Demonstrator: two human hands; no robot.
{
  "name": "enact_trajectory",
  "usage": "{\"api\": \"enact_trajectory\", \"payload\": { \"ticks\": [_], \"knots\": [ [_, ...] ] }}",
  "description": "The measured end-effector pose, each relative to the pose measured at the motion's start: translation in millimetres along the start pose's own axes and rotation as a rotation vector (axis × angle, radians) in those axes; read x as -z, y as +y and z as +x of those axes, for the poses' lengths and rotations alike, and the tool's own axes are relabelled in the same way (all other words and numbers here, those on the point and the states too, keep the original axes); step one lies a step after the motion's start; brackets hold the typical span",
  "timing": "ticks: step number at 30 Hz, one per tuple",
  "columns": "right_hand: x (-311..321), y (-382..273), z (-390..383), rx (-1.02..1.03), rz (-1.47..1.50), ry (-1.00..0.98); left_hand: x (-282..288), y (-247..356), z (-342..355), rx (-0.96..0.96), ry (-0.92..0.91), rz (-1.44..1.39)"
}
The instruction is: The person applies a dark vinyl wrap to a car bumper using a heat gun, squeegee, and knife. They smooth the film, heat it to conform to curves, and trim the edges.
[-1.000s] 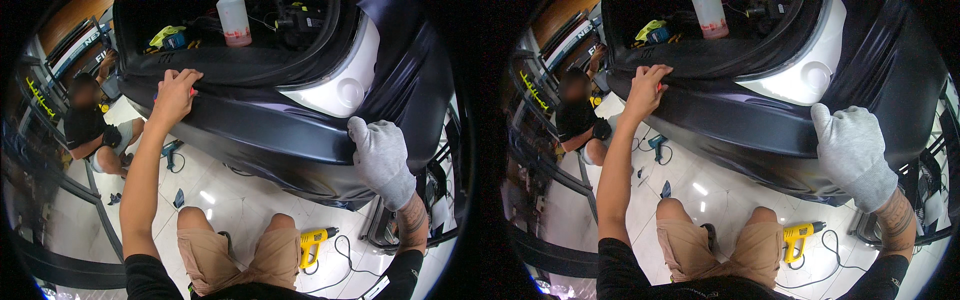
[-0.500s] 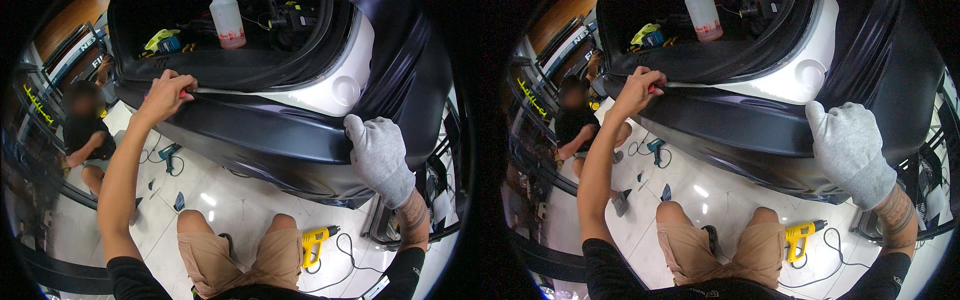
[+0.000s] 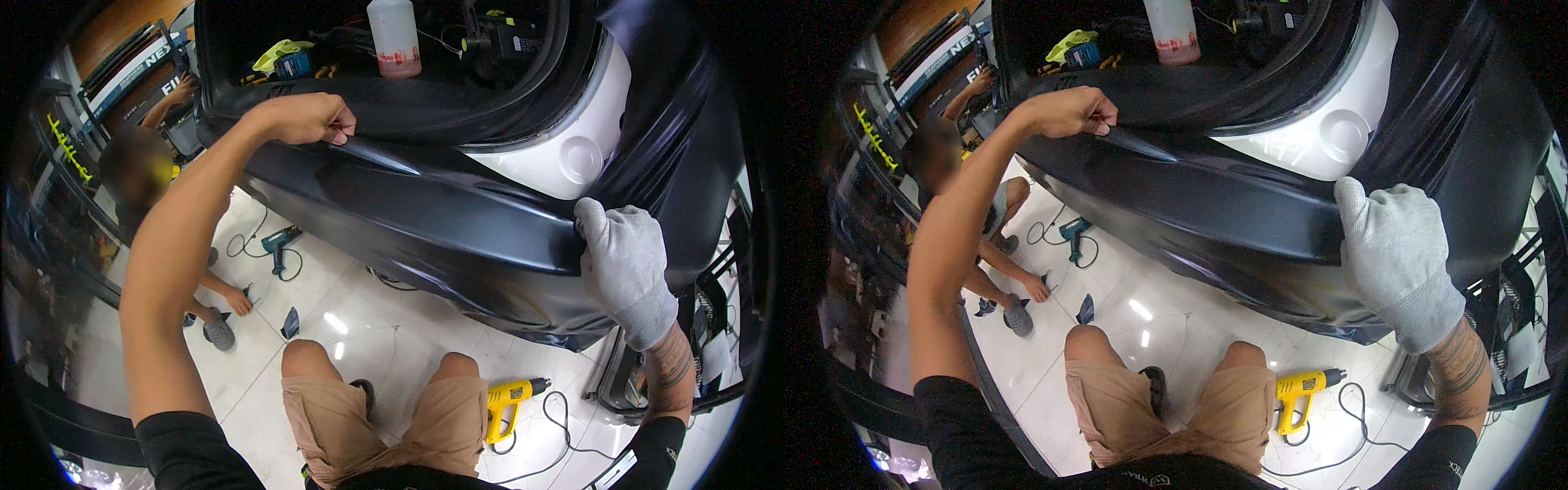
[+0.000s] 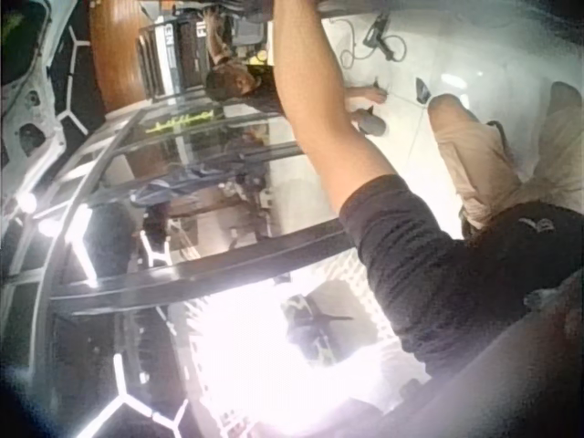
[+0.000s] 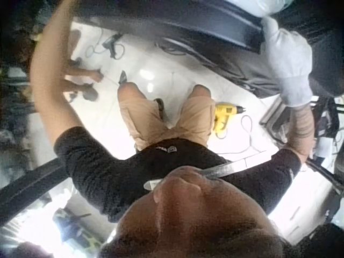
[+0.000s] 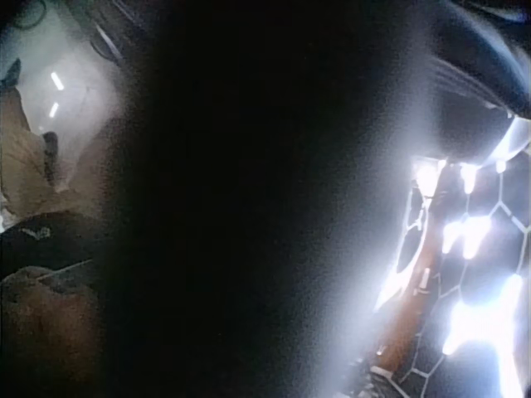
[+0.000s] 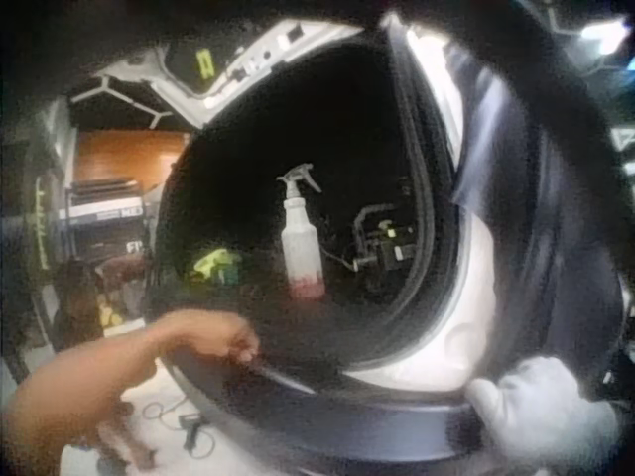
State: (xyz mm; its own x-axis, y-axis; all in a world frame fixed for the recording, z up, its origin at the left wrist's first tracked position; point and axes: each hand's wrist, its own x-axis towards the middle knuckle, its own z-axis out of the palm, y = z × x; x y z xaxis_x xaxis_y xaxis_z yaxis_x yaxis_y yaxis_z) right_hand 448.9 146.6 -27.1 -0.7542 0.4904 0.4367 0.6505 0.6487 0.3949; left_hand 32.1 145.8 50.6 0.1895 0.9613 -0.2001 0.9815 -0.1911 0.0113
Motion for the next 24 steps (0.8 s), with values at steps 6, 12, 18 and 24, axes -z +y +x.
{"api": "enact_trajectory", "payload": {
  "ticks": [6, 12, 18, 24],
  "knots": [
    [5, -1, 1, 0.008, 0.058, -0.005, 20, -5, 12, 0.023, -0.242, -0.068],
    [2, -1, 0, 0.0, 0.016, -0.028, 26, -7, 18, 0.107, -0.288, -0.173],
    [6, 0, -1, 0.007, 0.028, -0.017, 40, -4, 32, 0.161, -0.414, -0.101],
    [7, -2, 0, -0.001, 0.012, -0.041, 59, 6, -2, -0.092, -0.248, -0.082]
  ]
}}
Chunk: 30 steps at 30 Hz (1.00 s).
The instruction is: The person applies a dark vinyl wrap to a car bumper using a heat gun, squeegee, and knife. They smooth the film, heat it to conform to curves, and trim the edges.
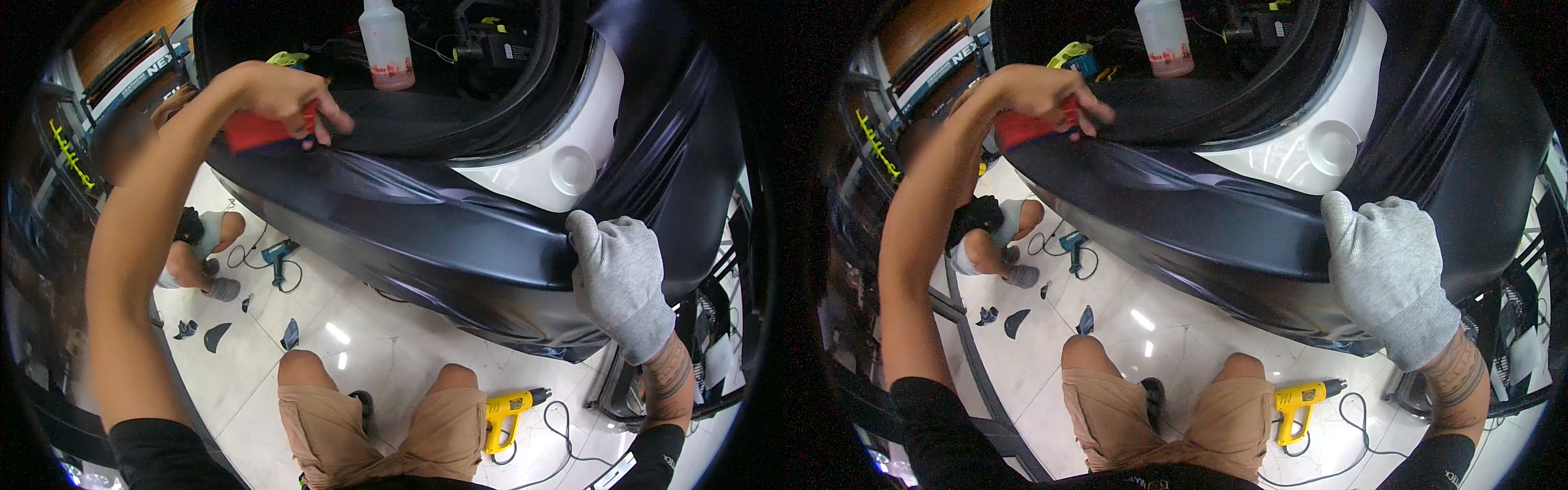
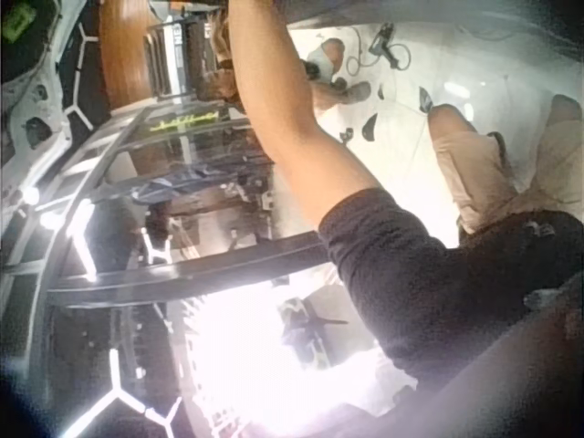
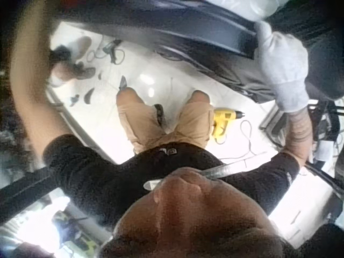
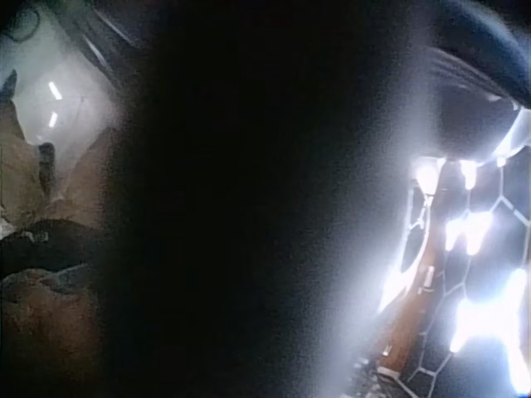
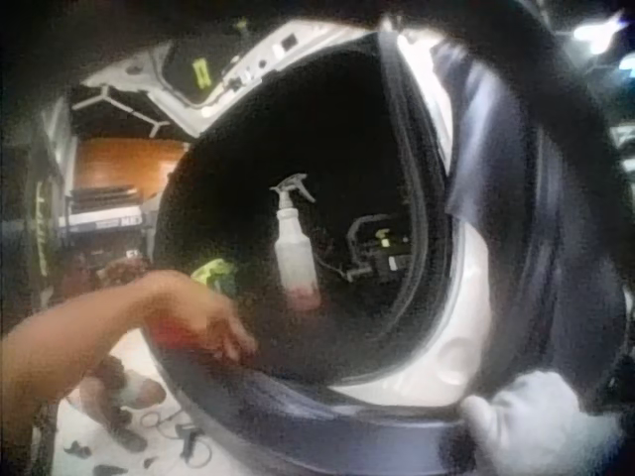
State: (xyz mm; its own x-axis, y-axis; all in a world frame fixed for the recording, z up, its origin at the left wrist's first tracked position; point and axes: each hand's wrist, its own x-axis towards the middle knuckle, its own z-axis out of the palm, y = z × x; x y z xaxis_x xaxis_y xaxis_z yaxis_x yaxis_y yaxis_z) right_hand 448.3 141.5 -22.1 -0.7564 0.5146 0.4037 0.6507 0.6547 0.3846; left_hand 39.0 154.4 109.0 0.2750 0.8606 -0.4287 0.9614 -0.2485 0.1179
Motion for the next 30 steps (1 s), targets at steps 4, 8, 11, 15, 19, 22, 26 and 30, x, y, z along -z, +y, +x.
{"api": "enact_trajectory", "payload": {
  "ticks": [4, 8, 11, 15, 19, 22, 26, 30],
  "knots": [
    [4, -3, 1, 0.001, 0.026, 0.011, -31, 5, -98, 0.044, 0.876, 0.166],
    [3, -3, -1, -0.031, -0.009, -0.008, -130, 105, -57, 0.3, 0.879, -0.031],
    [4, -4, 8, -0.011, 0.06, 0.007, -184, 158, 10, -0.249, 1.044, 0.341],
    [3, -1, 2, 0.007, 0.09, 0.05, -184, 193, 37, 0.057, 1.076, 0.325],
    [3, 0, -2, 0.015, 0.08, 0.028, -176, 118, 45, 0.181, 1.176, 0.391],
    [-1, 2, -5, 0.019, 0.076, 0.05, -177, 45, 26, 0.239, 1.14, 0.374],
    [0, -6, 2, 0.042, 0.094, 0.127, -172, -57, -10, 0.343, 1.083, 0.332],
    [0, 2, 5, 0.045, 0.119, 0.069, -155, -64, -35, 0.382, 1.146, 0.093]
  ]
}}
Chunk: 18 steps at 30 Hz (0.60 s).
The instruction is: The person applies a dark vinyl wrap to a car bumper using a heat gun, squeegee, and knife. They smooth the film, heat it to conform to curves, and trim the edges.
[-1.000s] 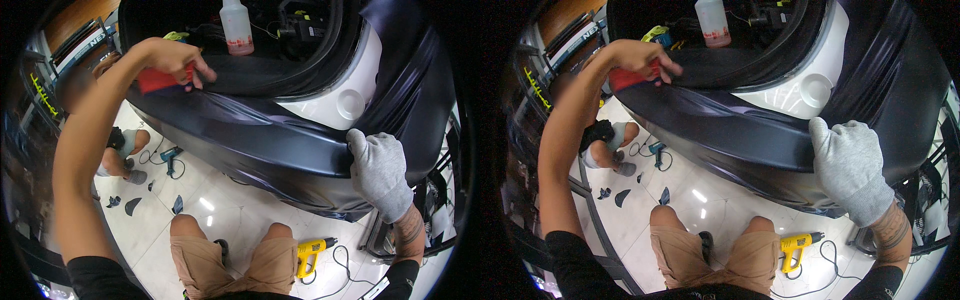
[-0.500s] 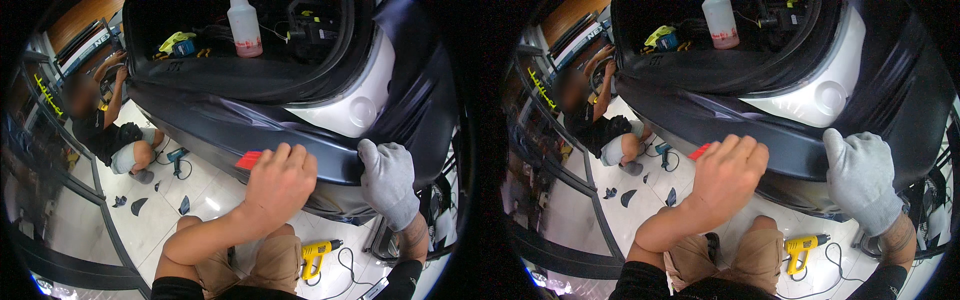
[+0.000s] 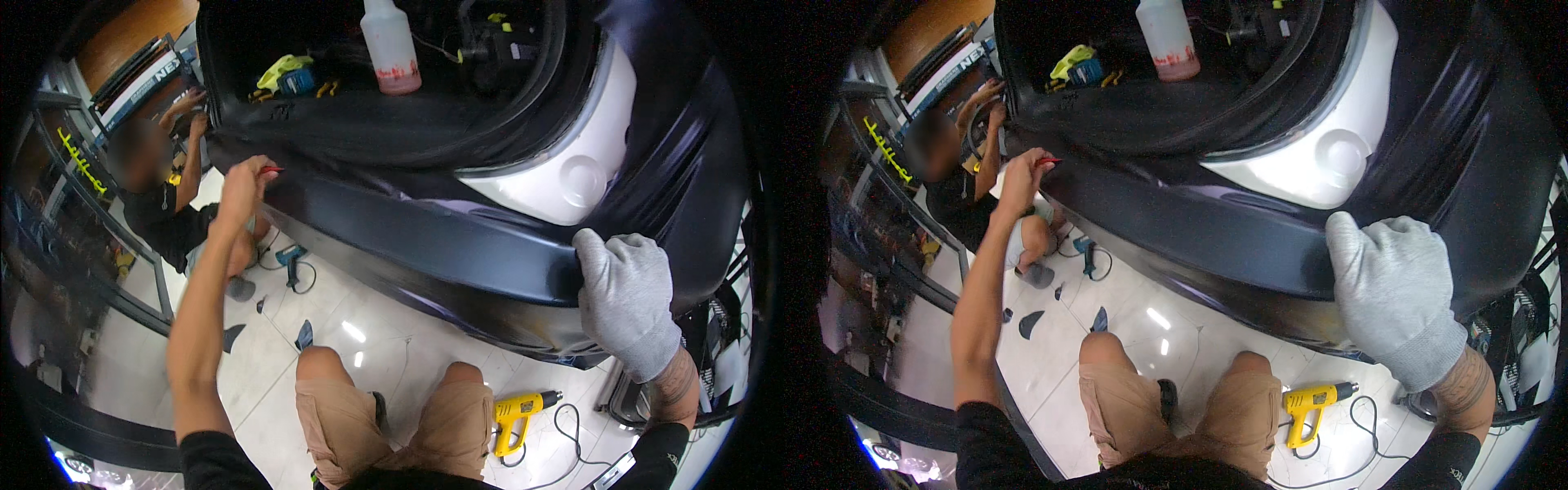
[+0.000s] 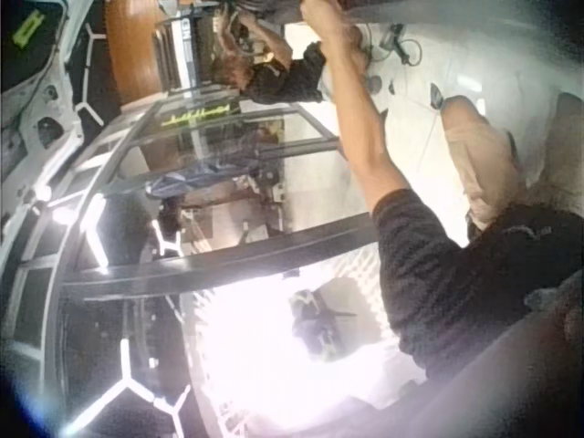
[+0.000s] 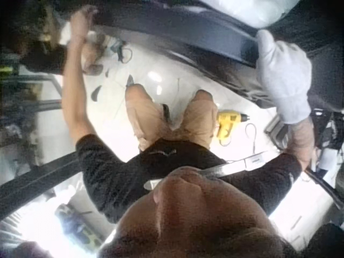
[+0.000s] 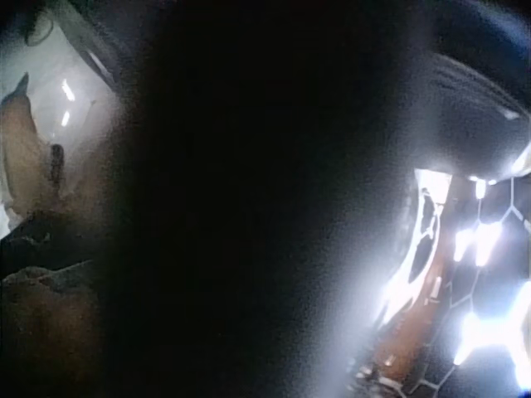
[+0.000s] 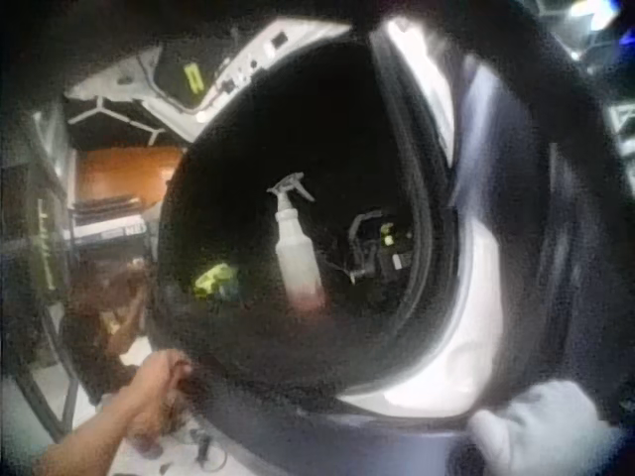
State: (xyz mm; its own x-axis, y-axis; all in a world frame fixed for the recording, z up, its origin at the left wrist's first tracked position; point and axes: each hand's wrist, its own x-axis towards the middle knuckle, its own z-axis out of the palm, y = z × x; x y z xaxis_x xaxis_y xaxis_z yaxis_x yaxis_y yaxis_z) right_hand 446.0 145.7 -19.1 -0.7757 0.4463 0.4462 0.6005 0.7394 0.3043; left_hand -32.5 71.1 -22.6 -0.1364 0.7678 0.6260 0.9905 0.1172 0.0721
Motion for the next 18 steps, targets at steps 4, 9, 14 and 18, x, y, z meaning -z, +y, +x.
{"api": "enact_trajectory", "payload": {
  "ticks": [4, 9, 14, 18],
  "knots": [
    [-5, -1, -6, -0.064, -0.022, -0.01, -18, 192, -48, -0.332, 0.058, -0.108],
    [2, -5, -2, -0.056, 0.05, 0.003, -17, 315, -72, -0.466, 0.079, -0.06],
    [1, -4, -9, -0.039, -0.038, -0.027, -25, 231, -36, -0.352, 0.001, -0.124],
    [5, -6, -4, -0.02, -0.041, -0.038, -25, 110, -21, -0.238, 0.007, -0.049]
  ]
}}
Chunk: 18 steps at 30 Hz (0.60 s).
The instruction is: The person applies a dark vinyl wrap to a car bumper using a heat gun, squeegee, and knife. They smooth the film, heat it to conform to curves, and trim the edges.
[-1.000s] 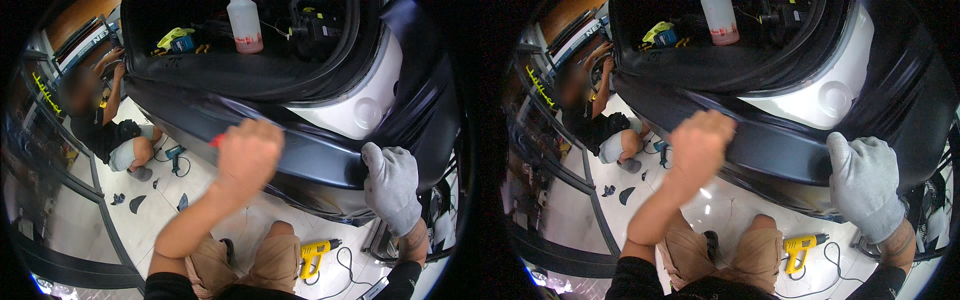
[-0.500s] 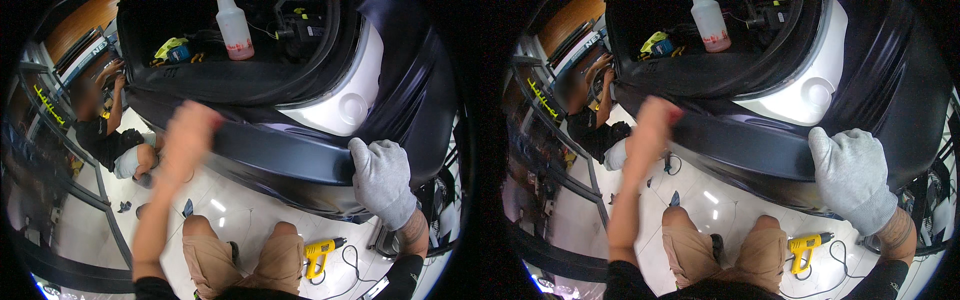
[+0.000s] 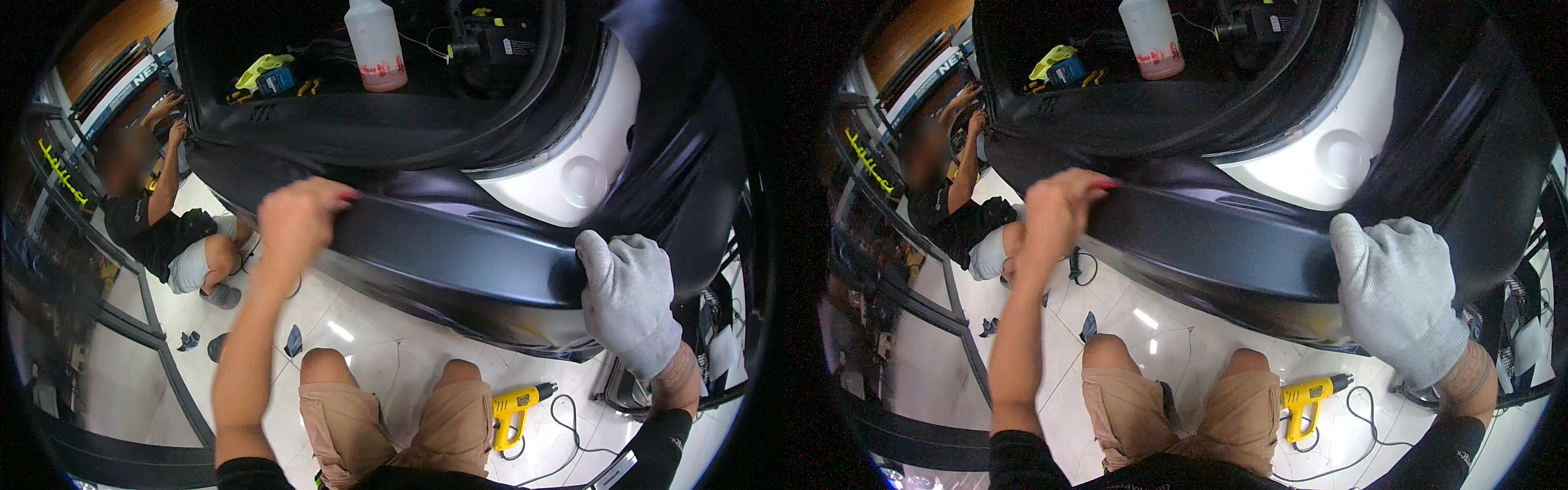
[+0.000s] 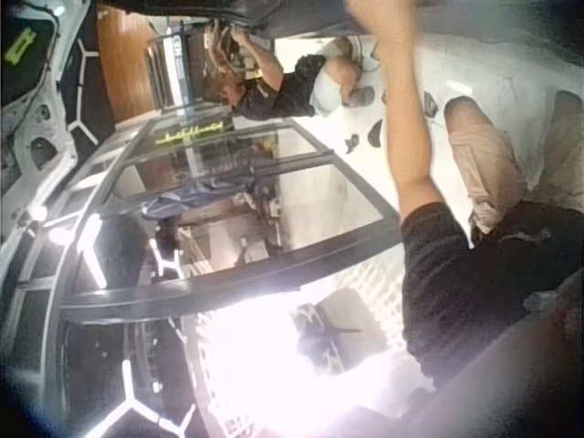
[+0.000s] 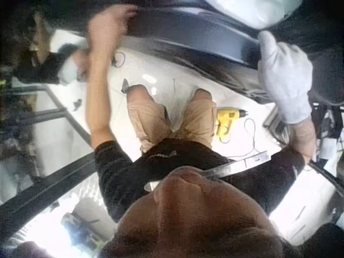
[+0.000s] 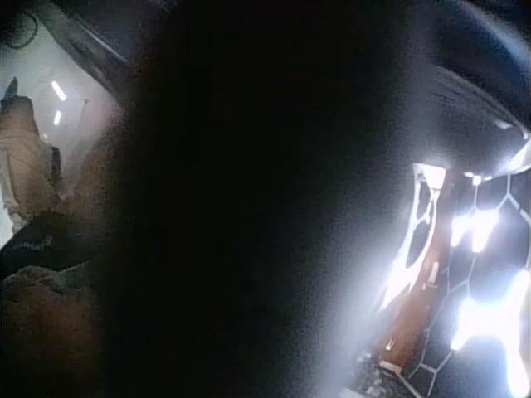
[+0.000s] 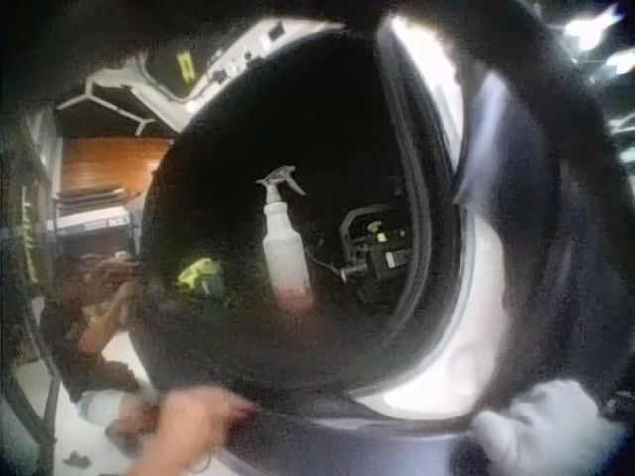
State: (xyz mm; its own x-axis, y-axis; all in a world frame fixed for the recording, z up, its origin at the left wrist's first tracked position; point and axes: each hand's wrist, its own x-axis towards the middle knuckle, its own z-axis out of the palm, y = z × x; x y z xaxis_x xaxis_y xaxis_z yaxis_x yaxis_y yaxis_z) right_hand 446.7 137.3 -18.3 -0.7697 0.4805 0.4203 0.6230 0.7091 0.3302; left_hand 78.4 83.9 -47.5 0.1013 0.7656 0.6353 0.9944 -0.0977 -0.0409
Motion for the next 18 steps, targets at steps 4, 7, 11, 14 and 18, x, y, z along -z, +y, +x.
{"api": "enact_trajectory", "payload": {
  "ticks": [4, 7, 11, 14, 18],
  "knots": [
    [-5, 1, 6, -0.021, -0.019, 0.007, 32, -73, 2, 0.277, -0.179, -0.05],
    [-9, 1, -2, -0.056, -0.019, 0.023, 8, 48, 5, -0.153, -0.027, -0.316],
    [-4, -6, 6, -0.028, 0.034, 0.058, 9, 152, 14, -0.234, -0.063, -0.18],
    [-7, -3, -4, -0.037, -0.023, 0.022, -3, 113, 19, -0.205, 0.019, -0.147],
    [-8, -5, -11, -0.05, -0.028, 0.024, -1, 33, 9, -0.135, 0.05, -0.11]
  ]
}}
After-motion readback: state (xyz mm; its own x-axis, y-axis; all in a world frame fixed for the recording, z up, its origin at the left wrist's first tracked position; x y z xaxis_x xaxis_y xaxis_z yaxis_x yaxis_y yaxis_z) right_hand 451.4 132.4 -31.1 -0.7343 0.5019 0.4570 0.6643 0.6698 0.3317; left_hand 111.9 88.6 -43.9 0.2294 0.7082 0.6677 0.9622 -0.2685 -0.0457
